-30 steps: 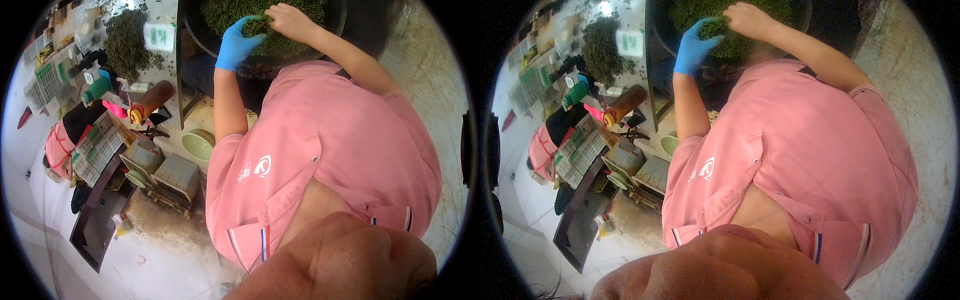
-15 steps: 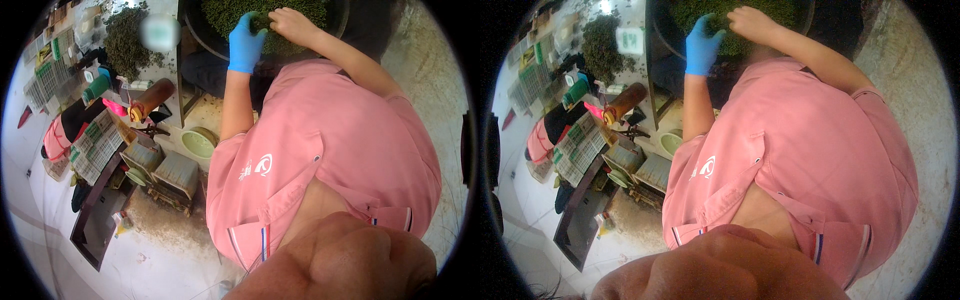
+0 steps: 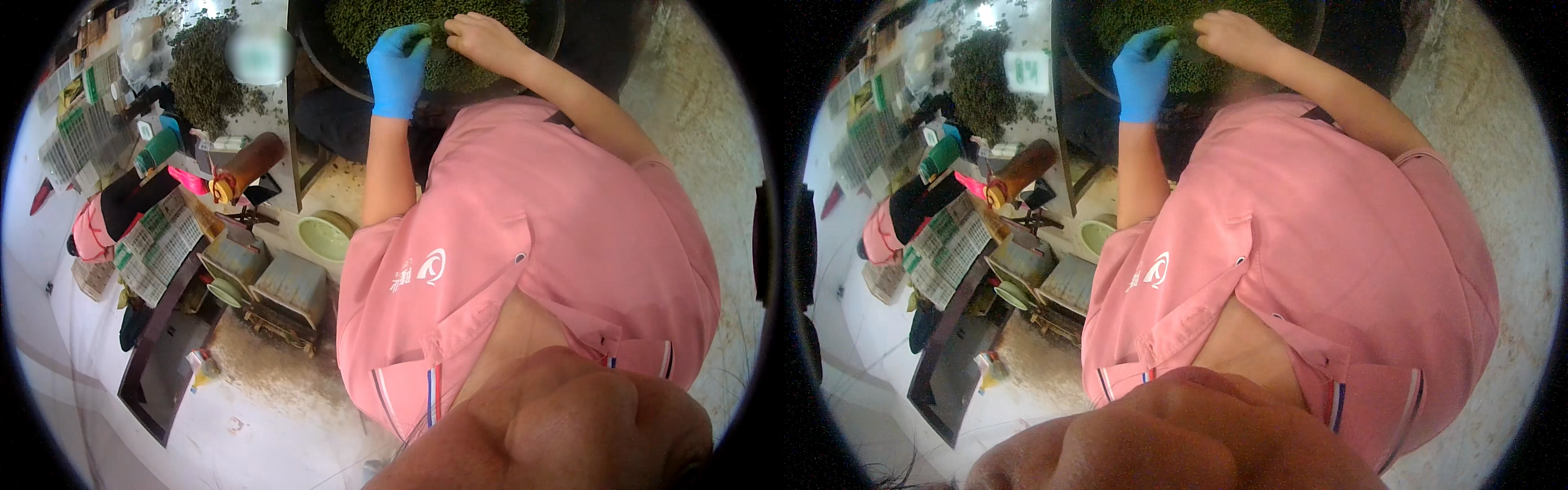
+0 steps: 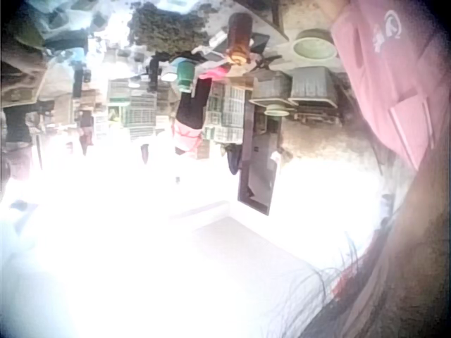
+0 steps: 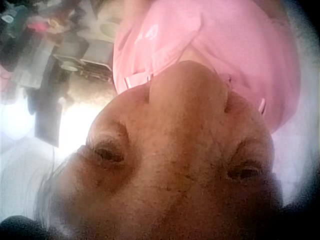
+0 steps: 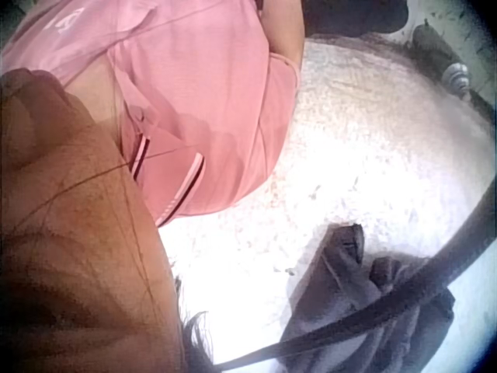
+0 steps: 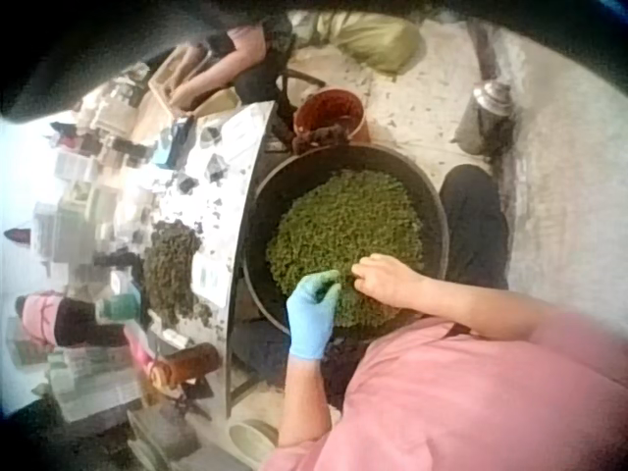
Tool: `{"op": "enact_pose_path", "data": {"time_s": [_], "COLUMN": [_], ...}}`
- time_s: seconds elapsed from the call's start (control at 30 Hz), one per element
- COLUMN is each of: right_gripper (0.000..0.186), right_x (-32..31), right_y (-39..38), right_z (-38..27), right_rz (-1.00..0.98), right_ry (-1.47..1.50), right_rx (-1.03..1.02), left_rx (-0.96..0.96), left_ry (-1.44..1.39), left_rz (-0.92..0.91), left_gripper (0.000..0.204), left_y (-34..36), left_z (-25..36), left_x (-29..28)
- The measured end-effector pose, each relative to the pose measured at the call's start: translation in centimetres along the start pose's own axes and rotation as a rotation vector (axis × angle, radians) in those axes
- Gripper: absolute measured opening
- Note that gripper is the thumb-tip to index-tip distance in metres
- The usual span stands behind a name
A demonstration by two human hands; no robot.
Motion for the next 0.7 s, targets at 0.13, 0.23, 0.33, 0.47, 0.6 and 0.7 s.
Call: {"op": "enact_pose_path", "data": {"time_s": [0.13,0.23,0.33,0.47,0.6,0.7], "right_gripper": [0.007,0.008,0.008,0.008,0.007,0.008], "right_x": [-0.5,-0.5,-0.5,-0.6,-0.5,0.0], "right_y": [0.1,-0.2,-0.1,-0.6,-0.7,-0.4], "right_z": [-0.4,-0.4,-0.8,-0.4,-0.3,-0.8], "right_rz": [-0.01,0.012,0.0,0.04,0.024,-0.042], "right_ry": [-0.002,-0.008,0.015,-0.018,0.006,0.024], "right_rx": [-0.021,-0.049,-0.054,-0.063,-0.065,-0.072], "left_rx": [0.01,-0.014,0.162,0.0,0.173,-0.107], "left_ry": [0.237,0.258,0.386,0.356,0.251,0.35], "left_rz": [-0.041,0.081,0.063,-0.237,-0.019,-0.189], "left_gripper": [0.034,0.037,0.044,0.059,0.051,0.035], "left_y": [-0.3,1.0,1.6,2.2,2.5,3.0], "left_z": [1.8,2.0,1.9,-0.9,-0.8,-3.2], "left_x": [-1.0,-2.1,-0.4,1.1,0.5,1.7]}}
Point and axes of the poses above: each hand's wrist, its own y-axis towards the middle knuckle, its own x-axis out of the palm, z = x × y, the point moved 5 cm from there along y, towards the middle knuckle, and after that the axes turned 7 degrees about -x, right-handed, at the moved point
